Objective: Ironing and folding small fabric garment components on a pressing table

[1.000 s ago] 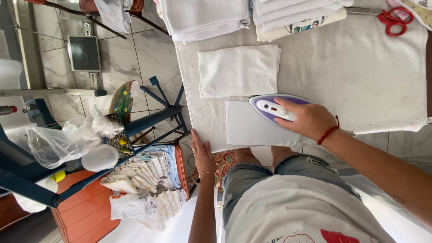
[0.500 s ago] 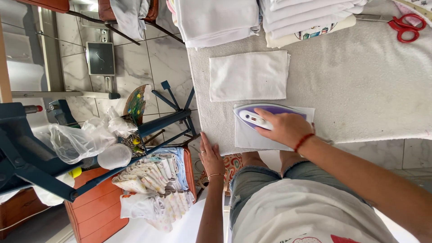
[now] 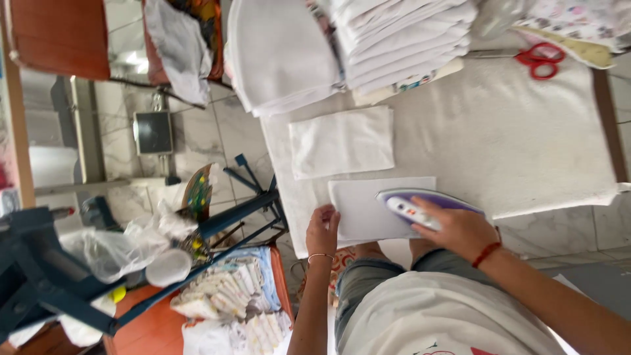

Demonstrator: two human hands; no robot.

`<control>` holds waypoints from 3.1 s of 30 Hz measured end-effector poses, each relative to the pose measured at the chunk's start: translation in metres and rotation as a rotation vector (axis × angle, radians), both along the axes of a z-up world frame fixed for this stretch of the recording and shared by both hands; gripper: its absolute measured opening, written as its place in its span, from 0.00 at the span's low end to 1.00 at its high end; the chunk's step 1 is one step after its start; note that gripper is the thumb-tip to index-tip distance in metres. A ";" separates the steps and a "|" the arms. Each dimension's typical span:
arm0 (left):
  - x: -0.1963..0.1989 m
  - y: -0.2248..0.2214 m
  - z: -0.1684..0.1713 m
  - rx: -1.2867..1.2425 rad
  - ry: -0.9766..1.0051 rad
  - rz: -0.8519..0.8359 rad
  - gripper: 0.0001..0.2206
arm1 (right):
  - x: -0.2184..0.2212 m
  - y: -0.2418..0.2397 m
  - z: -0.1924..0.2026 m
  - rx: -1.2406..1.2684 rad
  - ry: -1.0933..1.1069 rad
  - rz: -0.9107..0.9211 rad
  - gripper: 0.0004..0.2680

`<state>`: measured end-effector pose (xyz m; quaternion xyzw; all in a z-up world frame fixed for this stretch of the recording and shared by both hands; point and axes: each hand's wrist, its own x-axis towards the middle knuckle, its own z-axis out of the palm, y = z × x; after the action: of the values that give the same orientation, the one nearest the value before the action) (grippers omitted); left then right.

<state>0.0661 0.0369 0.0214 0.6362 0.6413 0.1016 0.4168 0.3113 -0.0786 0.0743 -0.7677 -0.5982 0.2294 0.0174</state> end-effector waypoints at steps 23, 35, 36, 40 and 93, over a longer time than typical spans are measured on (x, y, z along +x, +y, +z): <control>0.247 0.023 0.141 0.389 -0.419 -0.837 0.13 | 0.129 -0.035 0.055 -0.176 0.167 -1.134 0.20; 0.307 0.033 0.019 -0.157 0.138 -1.063 0.13 | 0.134 -0.028 0.051 -0.180 0.131 -1.144 0.20; 0.314 0.045 0.011 -0.118 0.210 -1.013 0.14 | 0.134 -0.027 0.052 -0.190 0.130 -1.135 0.20; 0.334 0.091 -0.002 -0.030 0.208 -0.946 0.13 | 0.135 -0.024 0.054 -0.199 0.130 -1.131 0.20; 0.121 0.041 0.032 0.750 -0.273 -0.508 0.05 | 0.130 -0.023 0.022 0.053 0.076 -0.987 0.17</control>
<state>0.1870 0.0783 0.0532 0.8602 0.3238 0.3041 0.2505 0.4408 -0.1015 0.0967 -0.9498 -0.1677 0.2062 0.1652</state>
